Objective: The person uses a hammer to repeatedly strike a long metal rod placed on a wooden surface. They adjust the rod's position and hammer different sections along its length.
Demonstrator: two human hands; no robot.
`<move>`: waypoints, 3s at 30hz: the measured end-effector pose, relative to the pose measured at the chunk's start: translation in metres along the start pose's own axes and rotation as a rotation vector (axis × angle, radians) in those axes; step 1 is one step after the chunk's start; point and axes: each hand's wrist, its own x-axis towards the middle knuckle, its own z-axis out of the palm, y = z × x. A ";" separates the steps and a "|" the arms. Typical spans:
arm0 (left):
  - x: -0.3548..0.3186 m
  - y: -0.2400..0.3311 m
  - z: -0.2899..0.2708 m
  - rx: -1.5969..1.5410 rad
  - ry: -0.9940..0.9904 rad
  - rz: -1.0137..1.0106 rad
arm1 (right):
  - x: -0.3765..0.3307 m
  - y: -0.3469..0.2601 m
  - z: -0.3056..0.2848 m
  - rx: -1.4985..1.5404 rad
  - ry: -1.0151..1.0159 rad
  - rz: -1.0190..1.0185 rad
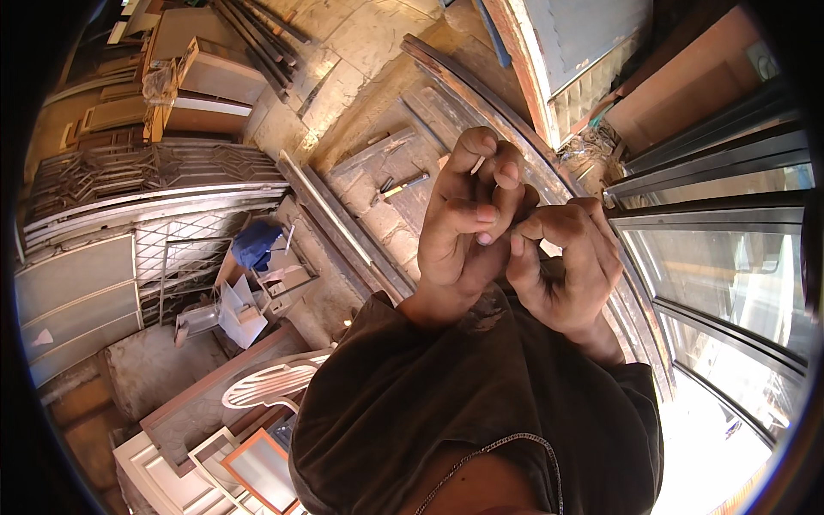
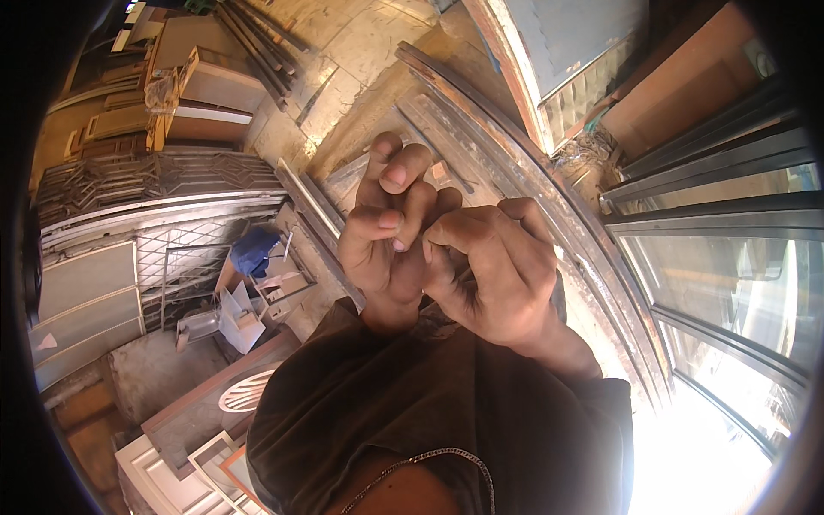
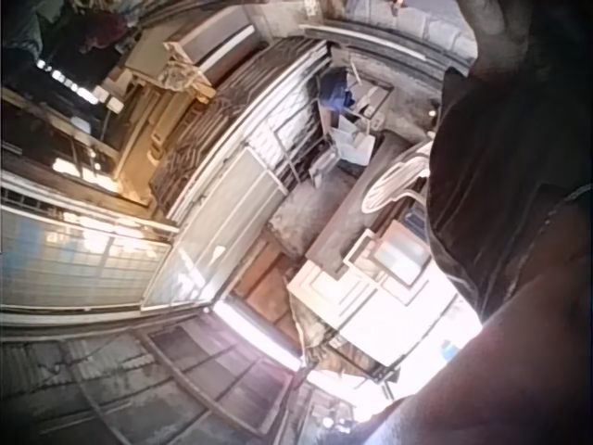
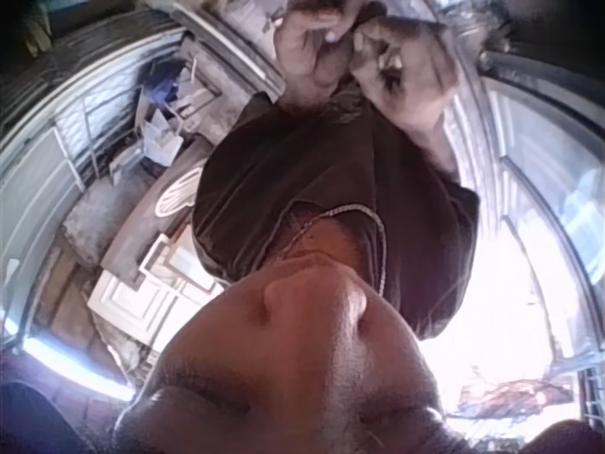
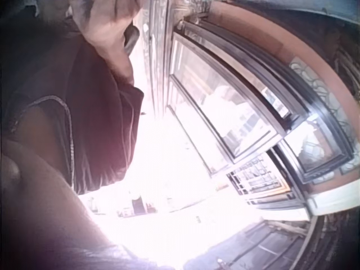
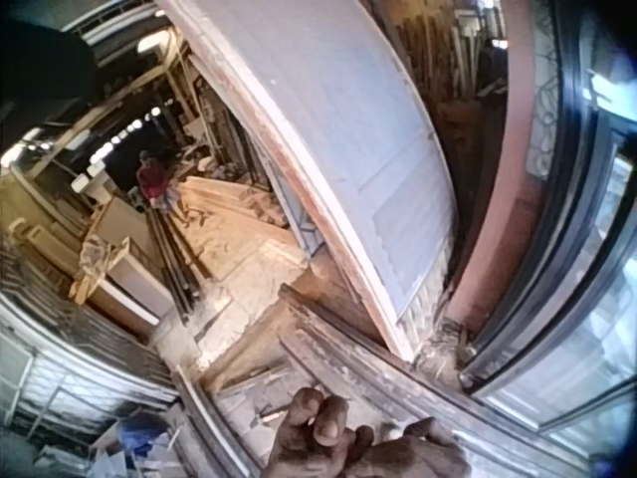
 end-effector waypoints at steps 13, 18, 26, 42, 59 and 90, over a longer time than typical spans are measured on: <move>-0.004 0.001 -0.031 0.133 0.165 0.047 | -0.029 0.020 -0.004 0.015 -0.003 0.211; -0.059 0.016 -0.164 0.564 0.580 0.006 | -0.120 0.097 -0.019 -0.207 -0.308 0.646; -0.256 -0.007 -0.357 1.782 0.516 -0.964 | -0.385 0.194 -0.052 -0.418 -0.379 1.347; -0.307 -0.068 -0.544 1.856 0.425 -1.295 | -0.606 0.451 0.118 -0.289 -0.608 1.559; -0.255 -0.068 -0.628 1.888 0.096 -1.419 | -0.737 0.761 0.272 -0.761 -0.728 0.960; -0.325 -0.037 -0.625 1.815 0.342 -1.184 | -0.701 0.683 0.298 -0.773 -1.022 1.267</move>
